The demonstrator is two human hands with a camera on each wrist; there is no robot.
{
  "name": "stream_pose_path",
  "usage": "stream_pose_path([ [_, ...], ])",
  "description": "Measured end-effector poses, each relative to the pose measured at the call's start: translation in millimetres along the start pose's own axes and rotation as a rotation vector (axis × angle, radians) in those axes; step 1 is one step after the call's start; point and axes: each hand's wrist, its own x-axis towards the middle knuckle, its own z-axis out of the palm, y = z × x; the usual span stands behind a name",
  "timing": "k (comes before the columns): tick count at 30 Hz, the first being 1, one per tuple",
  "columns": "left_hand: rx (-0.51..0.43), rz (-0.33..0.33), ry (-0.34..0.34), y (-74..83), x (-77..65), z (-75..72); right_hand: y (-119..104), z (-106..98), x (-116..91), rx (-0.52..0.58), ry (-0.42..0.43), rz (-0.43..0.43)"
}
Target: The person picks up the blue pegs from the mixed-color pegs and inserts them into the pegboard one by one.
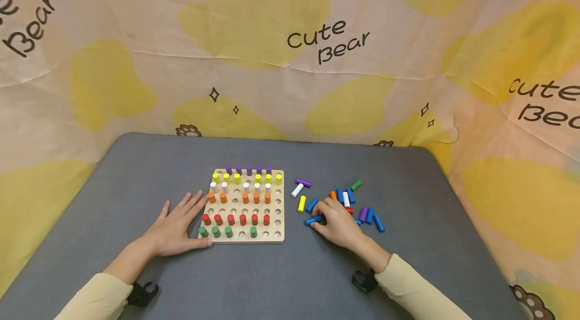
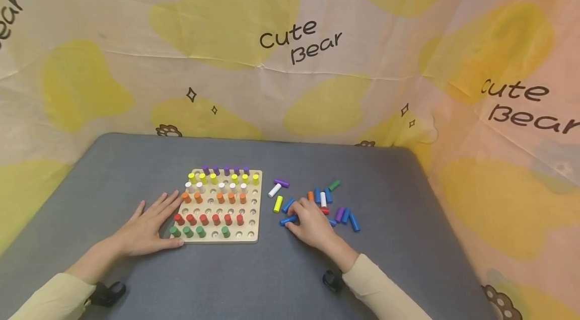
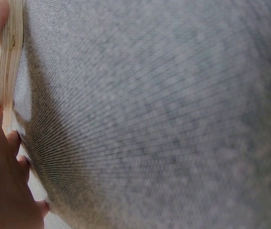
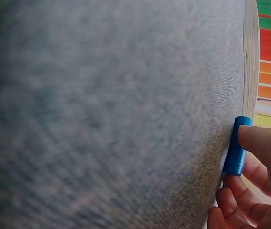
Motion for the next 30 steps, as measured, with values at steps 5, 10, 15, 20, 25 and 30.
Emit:
stream_pose_path([
  [5,0.006,-0.006,-0.008,0.4,0.1,-1.1,-1.0,-2.1,3.2,0.025,-0.052,0.007],
  [10,0.003,-0.004,-0.007,2.1,-1.5,-2.6,0.0,-3.3,4.7,0.058,-0.088,0.004],
  [15,0.005,-0.006,-0.008,2.2,-1.3,-2.7,1.9,-2.9,6.1,0.081,-0.092,-0.013],
  [20,0.005,-0.009,-0.013,3.4,-1.3,-4.0,2.6,-2.2,6.0,0.089,-0.092,-0.021],
  [25,0.000,-0.009,-0.014,3.0,-0.9,-4.3,2.0,-3.3,5.2,0.094,-0.112,0.000],
  [30,0.003,-0.014,-0.022,0.9,0.4,-2.6,-0.4,-6.6,6.0,0.108,-0.100,0.005],
])
